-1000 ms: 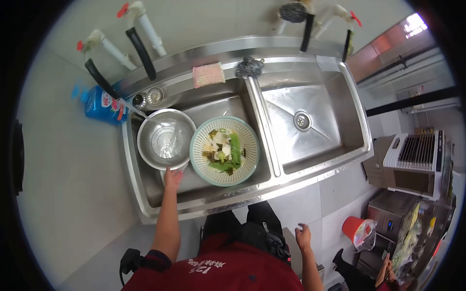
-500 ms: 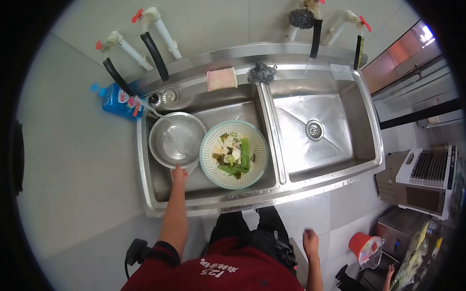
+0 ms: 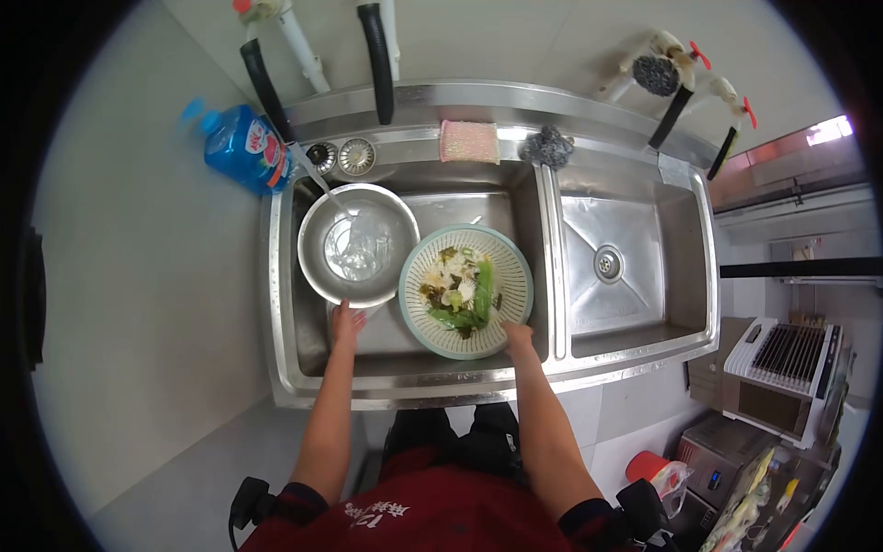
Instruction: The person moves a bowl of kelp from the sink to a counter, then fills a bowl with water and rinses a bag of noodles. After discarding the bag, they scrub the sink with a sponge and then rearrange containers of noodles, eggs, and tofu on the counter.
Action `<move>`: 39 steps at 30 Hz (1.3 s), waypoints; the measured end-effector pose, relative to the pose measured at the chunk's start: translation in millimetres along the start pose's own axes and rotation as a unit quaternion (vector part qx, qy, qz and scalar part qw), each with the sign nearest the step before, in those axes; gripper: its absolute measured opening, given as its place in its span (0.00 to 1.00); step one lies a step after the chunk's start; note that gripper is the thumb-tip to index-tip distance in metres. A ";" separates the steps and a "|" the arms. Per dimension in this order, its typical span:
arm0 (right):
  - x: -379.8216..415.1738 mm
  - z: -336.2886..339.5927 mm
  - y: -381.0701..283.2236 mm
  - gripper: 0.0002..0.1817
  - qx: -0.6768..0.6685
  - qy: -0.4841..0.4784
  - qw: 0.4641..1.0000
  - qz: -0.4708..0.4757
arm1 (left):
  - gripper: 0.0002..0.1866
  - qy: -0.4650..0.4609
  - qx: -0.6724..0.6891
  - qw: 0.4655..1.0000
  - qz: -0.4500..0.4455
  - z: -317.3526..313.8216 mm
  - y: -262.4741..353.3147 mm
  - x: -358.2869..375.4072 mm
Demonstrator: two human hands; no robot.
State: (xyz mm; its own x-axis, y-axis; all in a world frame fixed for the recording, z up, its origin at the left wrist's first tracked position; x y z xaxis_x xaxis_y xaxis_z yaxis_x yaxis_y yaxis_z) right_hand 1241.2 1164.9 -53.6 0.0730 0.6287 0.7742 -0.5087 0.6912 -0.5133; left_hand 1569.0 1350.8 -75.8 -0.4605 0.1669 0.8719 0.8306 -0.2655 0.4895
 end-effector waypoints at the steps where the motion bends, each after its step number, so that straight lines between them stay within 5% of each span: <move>1: -2.3 0.9 2.7 0.32 0.018 -0.005 1.000 0.013 | 0.22 0.000 0.004 1.000 0.002 0.2 2.8 -0.8; 6: 8.6 15.9 -9.7 0.25 -0.042 -0.084 0.993 0.068 | 0.22 0.004 0.004 1.000 0.006 -1.8 10.4 -22.8; 8: -5.2 28.3 -13.5 0.21 0.304 -0.067 0.941 0.131 | 0.23 0.010 0.001 1.000 0.015 -4.1 10.1 -21.0; 9: 13.5 28.9 -32.0 0.20 0.424 -0.020 0.869 0.253 | 0.24 0.015 -0.003 1.000 0.024 -5.4 11.8 -19.2; 12: 59.8 33.7 -61.5 0.22 0.360 -0.107 0.869 0.321 | 0.24 0.017 0.003 0.999 0.036 -5.5 13.6 -14.3; 15: 84.0 65.2 -38.8 0.14 0.061 -0.115 0.930 0.343 | 0.25 0.029 0.022 0.999 0.030 0.9 8.1 -16.0; 17: 110.6 99.0 -28.9 0.12 0.070 -0.034 0.905 0.418 | 0.26 0.023 0.013 0.999 0.039 7.0 0.9 -18.6; 19: 134.2 129.8 -0.8 0.12 -0.070 0.019 0.937 0.343 | 0.27 0.019 0.003 0.999 0.049 9.2 -6.3 -10.3; 24: 152.4 193.7 165.5 0.10 -0.109 0.106 0.971 0.184 | 0.26 0.100 -0.038 0.990 -0.097 -15.7 -6.4 43.1; 26: 169.5 208.7 253.6 0.10 -0.076 0.125 0.985 0.091 | 0.17 -0.013 -0.069 0.979 -0.194 -53.0 -8.3 74.7; 29: 205.0 212.9 411.0 0.10 -0.055 0.138 0.986 -0.082 | 0.08 -0.177 -0.161 0.955 -0.174 -131.0 -27.0 144.6; 30: 216.1 217.3 432.5 0.10 -0.110 0.204 0.968 -0.097 | 0.07 -0.216 -0.229 0.928 -0.201 -161.7 -39.3 170.7; 31: 227.3 217.1 448.4 0.11 -0.048 0.172 0.977 -0.112 | 0.07 -0.280 -0.248 0.904 -0.208 -186.1 -54.8 190.0; 32: 235.3 213.5 468.6 0.12 0.010 0.134 0.982 -0.133 | 0.07 -0.303 -0.304 0.876 -0.222 -213.5 -74.8 210.9; 34: 233.9 229.6 478.1 0.14 0.035 0.212 0.971 -0.100 | 0.07 -0.303 -0.366 0.857 -0.199 -263.2 -125.3 263.8; 38: 217.6 293.0 460.3 0.14 -0.123 0.320 0.939 -0.044 | 0.07 -0.422 -0.448 0.774 -0.152 -337.0 -239.3 304.1; 39: 214.1 312.0 455.7 0.13 -0.161 0.345 0.924 -0.027 | 0.08 -0.460 -0.435 0.762 -0.137 -351.7 -266.7 361.1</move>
State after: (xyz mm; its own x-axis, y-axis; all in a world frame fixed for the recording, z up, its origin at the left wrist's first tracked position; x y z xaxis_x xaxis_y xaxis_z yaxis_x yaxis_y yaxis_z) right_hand 757.3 1503.3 -6.3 0.6773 0.5905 0.4389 -0.2146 0.7291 -0.6498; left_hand 1071.0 1148.0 114.2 0.1676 0.8182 0.5500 0.0358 -0.5625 0.8260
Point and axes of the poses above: each hand's wrist, its own x-axis away from the middle knuckle, its own z-axis out of the back of the hand, y = z × x, the point moved 5 cm from there along -x, towards the middle knuckle, and after that the axes turned 13 degrees about z, right-handed, at the moved point
